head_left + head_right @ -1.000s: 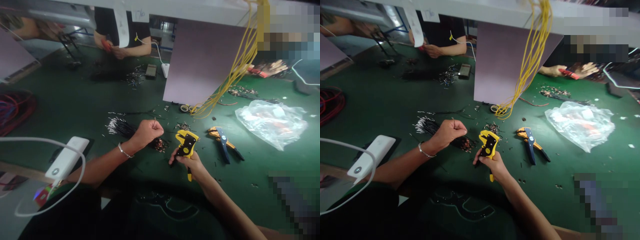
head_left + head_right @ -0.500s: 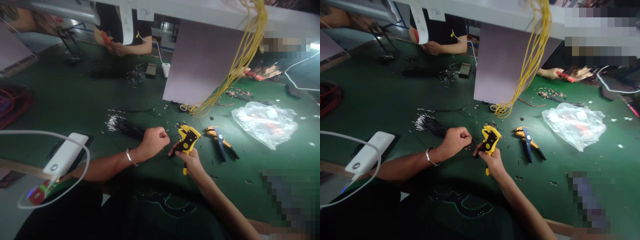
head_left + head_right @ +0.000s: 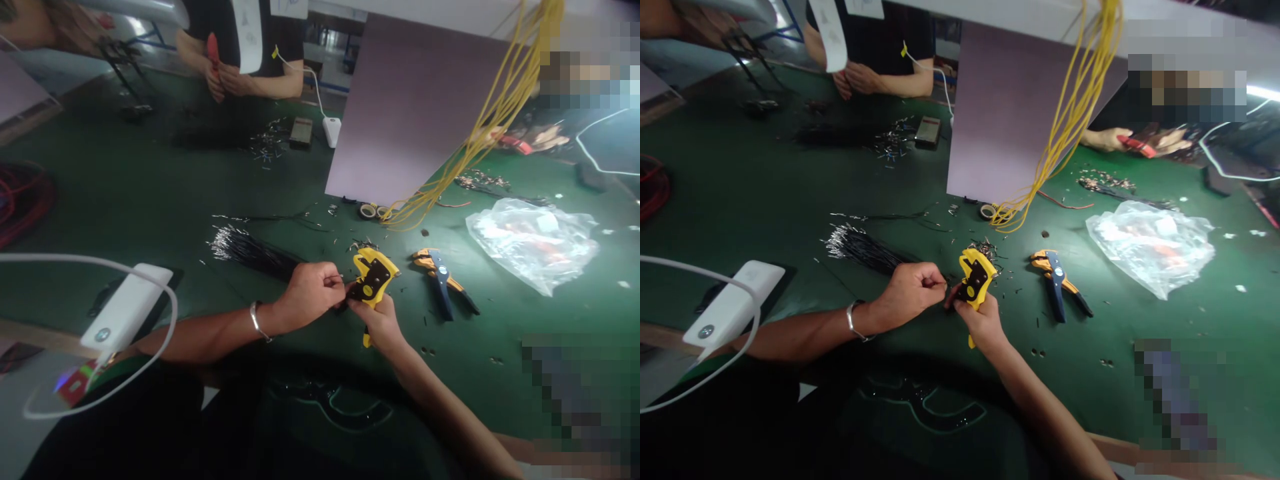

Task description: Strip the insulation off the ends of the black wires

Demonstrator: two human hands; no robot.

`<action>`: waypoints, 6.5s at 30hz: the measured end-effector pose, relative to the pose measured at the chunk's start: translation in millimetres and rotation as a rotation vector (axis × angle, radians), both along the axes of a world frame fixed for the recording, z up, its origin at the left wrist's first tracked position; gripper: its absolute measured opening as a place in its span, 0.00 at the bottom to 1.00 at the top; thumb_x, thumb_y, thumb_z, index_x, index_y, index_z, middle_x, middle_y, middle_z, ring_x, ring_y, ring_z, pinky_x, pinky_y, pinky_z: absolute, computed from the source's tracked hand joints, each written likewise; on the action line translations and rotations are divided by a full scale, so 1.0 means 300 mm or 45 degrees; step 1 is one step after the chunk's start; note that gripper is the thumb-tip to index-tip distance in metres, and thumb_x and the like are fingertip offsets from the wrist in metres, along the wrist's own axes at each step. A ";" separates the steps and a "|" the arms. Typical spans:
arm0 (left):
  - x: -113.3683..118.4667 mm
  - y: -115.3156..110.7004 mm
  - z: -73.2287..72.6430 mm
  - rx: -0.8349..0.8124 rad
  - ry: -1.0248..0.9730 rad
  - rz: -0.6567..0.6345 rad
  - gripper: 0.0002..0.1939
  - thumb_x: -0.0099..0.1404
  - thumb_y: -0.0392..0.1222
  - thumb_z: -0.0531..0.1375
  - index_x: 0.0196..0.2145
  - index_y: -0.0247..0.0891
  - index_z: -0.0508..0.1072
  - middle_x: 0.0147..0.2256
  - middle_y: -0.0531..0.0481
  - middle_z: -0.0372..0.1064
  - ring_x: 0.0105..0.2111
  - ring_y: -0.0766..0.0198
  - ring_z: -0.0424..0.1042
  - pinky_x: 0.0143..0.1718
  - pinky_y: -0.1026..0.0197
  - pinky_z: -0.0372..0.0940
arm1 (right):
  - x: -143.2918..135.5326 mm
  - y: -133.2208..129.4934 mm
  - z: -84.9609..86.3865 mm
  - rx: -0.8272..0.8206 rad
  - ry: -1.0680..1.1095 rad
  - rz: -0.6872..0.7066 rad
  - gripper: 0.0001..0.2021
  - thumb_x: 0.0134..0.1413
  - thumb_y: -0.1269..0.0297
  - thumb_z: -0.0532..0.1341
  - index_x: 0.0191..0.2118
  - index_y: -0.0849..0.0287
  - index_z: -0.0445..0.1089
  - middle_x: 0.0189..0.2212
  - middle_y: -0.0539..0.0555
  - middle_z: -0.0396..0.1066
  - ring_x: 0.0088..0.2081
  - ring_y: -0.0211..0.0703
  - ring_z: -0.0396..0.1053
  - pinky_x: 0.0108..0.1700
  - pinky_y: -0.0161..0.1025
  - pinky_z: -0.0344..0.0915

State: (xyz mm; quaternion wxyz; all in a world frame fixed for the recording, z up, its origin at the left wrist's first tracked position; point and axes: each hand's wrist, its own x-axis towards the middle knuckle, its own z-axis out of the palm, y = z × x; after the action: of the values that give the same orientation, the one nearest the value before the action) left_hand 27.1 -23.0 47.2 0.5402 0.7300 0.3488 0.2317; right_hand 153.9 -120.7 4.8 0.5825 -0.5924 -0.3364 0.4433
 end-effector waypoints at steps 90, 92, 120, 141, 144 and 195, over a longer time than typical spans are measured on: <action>-0.011 0.134 -0.008 -0.105 0.045 -0.212 0.04 0.54 0.36 0.61 0.24 0.32 0.75 0.20 0.53 0.68 0.21 0.72 0.64 0.21 0.69 0.58 | 0.051 -0.109 0.006 -0.170 0.371 0.401 0.11 0.45 0.61 0.68 0.35 0.60 0.71 0.26 0.53 0.75 0.31 0.48 0.73 0.39 0.46 0.68; -0.011 0.132 -0.005 -0.062 0.060 -0.211 0.04 0.54 0.35 0.60 0.24 0.33 0.74 0.20 0.53 0.67 0.20 0.72 0.63 0.21 0.69 0.57 | 0.051 -0.108 0.009 -0.165 0.390 0.417 0.11 0.45 0.61 0.68 0.35 0.59 0.71 0.26 0.52 0.74 0.31 0.47 0.73 0.39 0.46 0.69; -0.014 0.136 -0.005 -0.093 0.092 -0.309 0.03 0.52 0.34 0.60 0.24 0.32 0.74 0.20 0.52 0.70 0.20 0.72 0.65 0.22 0.69 0.59 | 0.043 -0.127 0.006 -0.200 0.376 0.481 0.07 0.48 0.64 0.67 0.31 0.61 0.70 0.22 0.51 0.73 0.25 0.44 0.72 0.31 0.40 0.63; -0.016 0.135 0.000 -0.094 0.094 -0.498 0.04 0.53 0.35 0.60 0.26 0.32 0.75 0.21 0.54 0.67 0.22 0.73 0.62 0.23 0.69 0.56 | 0.034 -0.161 0.027 -0.317 0.419 0.367 0.11 0.43 0.62 0.69 0.28 0.60 0.68 0.16 0.49 0.70 0.18 0.42 0.69 0.25 0.40 0.64; -0.014 0.137 -0.005 -0.115 0.103 -0.503 0.04 0.54 0.36 0.60 0.26 0.32 0.75 0.22 0.54 0.68 0.22 0.73 0.63 0.24 0.68 0.57 | 0.027 -0.165 0.014 -0.318 0.425 0.349 0.11 0.42 0.62 0.69 0.27 0.60 0.67 0.15 0.49 0.70 0.18 0.42 0.68 0.25 0.40 0.64; -0.003 0.117 -0.048 0.357 0.130 -0.290 0.06 0.56 0.33 0.58 0.25 0.34 0.75 0.19 0.54 0.68 0.21 0.72 0.64 0.23 0.69 0.56 | 0.071 0.010 0.005 0.000 0.220 0.000 0.11 0.45 0.62 0.68 0.35 0.57 0.70 0.28 0.52 0.74 0.33 0.48 0.73 0.41 0.47 0.70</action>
State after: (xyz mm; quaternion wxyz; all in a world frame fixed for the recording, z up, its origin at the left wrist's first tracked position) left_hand 26.2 12.0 32.9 0.4374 0.8438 0.2550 0.1781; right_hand 175.1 -117.6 6.4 0.6092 -0.5522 -0.2849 0.4927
